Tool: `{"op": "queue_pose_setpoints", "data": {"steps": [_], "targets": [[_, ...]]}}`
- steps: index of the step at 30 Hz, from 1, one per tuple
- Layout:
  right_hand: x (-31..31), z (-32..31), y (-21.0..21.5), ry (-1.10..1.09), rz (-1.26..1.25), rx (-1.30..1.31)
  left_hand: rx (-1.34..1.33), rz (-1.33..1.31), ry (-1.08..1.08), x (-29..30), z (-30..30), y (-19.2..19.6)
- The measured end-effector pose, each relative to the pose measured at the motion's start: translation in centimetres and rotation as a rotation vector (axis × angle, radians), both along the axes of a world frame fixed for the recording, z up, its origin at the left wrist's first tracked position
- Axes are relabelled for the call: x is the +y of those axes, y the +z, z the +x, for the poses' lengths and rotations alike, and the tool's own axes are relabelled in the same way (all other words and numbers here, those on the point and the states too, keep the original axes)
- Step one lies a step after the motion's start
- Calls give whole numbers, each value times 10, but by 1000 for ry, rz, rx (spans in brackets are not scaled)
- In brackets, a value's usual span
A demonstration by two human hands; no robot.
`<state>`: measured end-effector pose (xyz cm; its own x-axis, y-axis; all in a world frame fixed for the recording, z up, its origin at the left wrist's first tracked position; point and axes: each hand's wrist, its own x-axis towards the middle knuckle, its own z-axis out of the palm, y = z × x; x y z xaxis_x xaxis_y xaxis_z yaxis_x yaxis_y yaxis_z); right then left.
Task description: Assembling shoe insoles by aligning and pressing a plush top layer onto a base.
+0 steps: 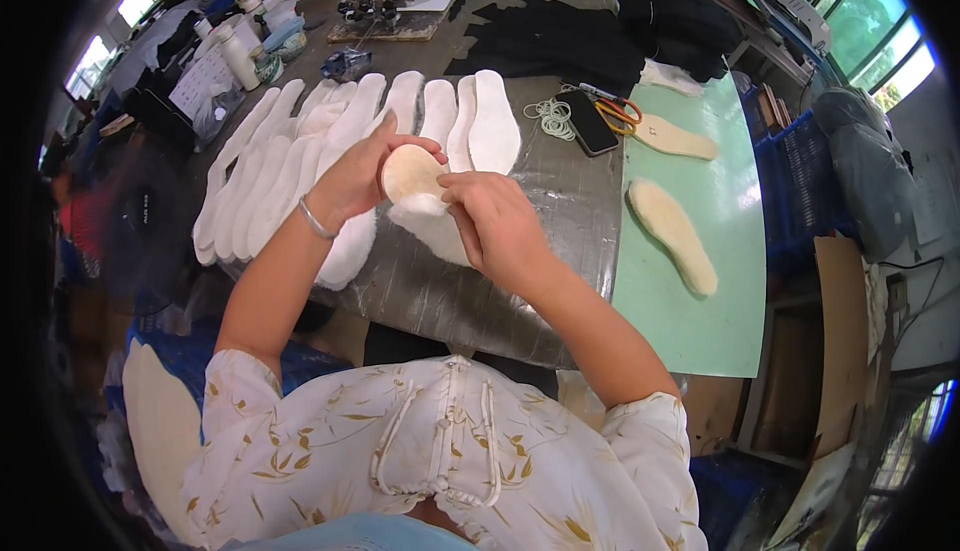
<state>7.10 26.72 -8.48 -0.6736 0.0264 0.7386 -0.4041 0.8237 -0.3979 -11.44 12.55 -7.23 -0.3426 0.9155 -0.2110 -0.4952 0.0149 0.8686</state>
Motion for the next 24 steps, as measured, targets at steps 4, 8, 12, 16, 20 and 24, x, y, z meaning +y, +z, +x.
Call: {"op": "queue_pose_setpoints", "data": {"steps": [4,8,12,16,20,24], "targets": [[5,-1,-2,-28,-168,-88,179,33,289,-12,43,-12],[-6,-5,13,48,-398,-125,216,33,292,-11,26,-28],[2,-7,12,109,-176,-285,305,15,322,-3,24,-15],[-12,-2,10,183,106,-109,310,-35,508,13,-6,-31],[-14,16,3,204,179,-157,342,-162,508,25,-26,-36],[-5,34,-3,181,216,-187,380,-206,478,50,-29,-48]]}}
